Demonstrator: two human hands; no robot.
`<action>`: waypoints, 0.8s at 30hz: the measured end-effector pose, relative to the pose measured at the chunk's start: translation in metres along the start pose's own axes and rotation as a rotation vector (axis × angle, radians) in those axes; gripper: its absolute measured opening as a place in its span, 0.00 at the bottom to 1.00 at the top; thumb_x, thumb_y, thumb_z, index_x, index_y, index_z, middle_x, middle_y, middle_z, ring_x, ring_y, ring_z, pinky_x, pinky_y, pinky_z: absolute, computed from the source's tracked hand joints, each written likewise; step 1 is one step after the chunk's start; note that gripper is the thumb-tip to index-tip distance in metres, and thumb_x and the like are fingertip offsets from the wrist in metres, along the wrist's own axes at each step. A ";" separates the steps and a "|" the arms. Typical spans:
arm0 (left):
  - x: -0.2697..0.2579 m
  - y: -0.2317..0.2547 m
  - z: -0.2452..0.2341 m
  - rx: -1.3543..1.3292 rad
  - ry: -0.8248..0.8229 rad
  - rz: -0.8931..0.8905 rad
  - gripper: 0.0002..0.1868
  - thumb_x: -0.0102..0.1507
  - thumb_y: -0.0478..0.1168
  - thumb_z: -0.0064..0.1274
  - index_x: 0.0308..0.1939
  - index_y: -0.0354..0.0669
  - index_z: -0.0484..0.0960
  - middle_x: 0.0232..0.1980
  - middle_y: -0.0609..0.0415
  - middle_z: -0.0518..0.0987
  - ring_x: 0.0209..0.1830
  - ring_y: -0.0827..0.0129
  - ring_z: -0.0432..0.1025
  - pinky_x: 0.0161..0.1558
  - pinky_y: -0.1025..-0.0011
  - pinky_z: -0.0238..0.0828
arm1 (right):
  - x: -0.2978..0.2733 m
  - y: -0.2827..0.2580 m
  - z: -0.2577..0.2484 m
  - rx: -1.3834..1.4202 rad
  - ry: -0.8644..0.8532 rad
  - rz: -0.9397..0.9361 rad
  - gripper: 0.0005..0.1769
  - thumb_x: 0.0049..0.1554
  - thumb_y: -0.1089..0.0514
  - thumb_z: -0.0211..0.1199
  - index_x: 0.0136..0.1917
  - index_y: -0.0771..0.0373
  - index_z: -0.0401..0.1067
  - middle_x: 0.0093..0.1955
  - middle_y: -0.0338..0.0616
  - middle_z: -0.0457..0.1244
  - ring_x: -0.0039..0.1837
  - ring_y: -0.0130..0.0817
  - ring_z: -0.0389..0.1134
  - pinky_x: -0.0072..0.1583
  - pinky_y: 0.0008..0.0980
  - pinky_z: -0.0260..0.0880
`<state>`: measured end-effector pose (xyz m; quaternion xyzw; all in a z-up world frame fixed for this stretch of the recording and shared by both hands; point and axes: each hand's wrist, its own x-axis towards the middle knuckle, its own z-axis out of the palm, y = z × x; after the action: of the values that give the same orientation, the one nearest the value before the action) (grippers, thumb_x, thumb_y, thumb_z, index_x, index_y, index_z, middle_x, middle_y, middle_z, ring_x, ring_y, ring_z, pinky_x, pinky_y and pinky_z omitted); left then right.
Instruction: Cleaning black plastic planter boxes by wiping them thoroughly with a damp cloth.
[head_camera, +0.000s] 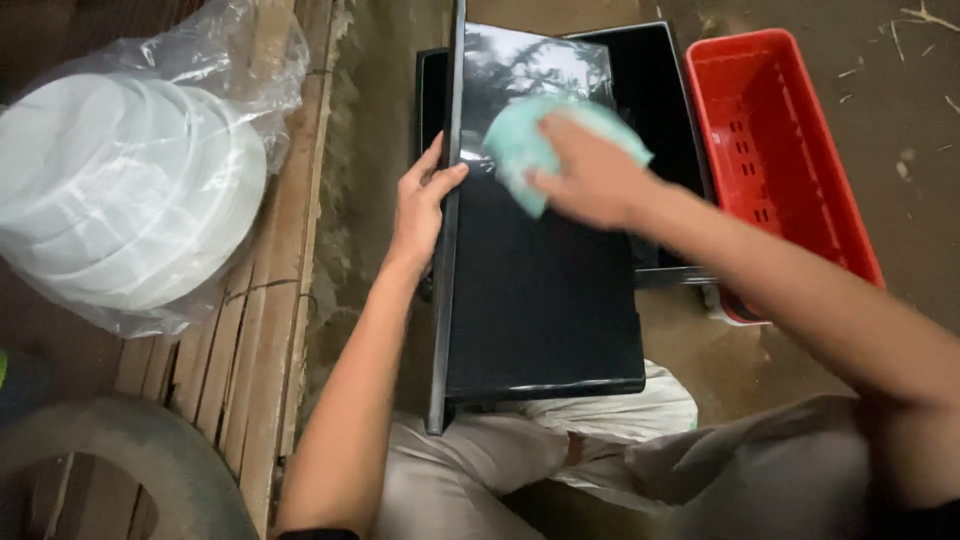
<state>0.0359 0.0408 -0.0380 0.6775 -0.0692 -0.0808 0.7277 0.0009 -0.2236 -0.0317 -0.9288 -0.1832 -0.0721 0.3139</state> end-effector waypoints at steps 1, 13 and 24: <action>-0.001 0.000 -0.001 0.001 0.002 -0.001 0.34 0.62 0.42 0.63 0.72 0.49 0.72 0.50 0.49 0.84 0.45 0.70 0.79 0.51 0.69 0.82 | -0.011 -0.024 0.002 0.002 -0.001 -0.001 0.41 0.63 0.42 0.57 0.76 0.76 0.58 0.74 0.79 0.54 0.75 0.75 0.55 0.74 0.62 0.53; -0.013 0.025 -0.001 0.080 -0.088 0.039 0.33 0.64 0.43 0.61 0.72 0.48 0.71 0.67 0.46 0.77 0.63 0.64 0.72 0.68 0.63 0.69 | 0.036 0.035 0.006 -0.030 0.063 0.083 0.31 0.65 0.31 0.60 0.71 0.48 0.61 0.64 0.54 0.63 0.65 0.60 0.65 0.62 0.58 0.65; -0.021 0.044 0.006 0.130 -0.092 -0.004 0.34 0.62 0.39 0.51 0.73 0.34 0.67 0.72 0.46 0.73 0.67 0.65 0.69 0.66 0.75 0.59 | -0.003 -0.044 0.007 0.104 -0.090 -0.310 0.28 0.54 0.46 0.67 0.62 0.62 0.68 0.59 0.48 0.66 0.53 0.46 0.68 0.55 0.43 0.68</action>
<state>0.0150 0.0425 0.0060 0.7192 -0.1064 -0.1085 0.6780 -0.0193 -0.1874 -0.0137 -0.8741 -0.3416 -0.0684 0.3383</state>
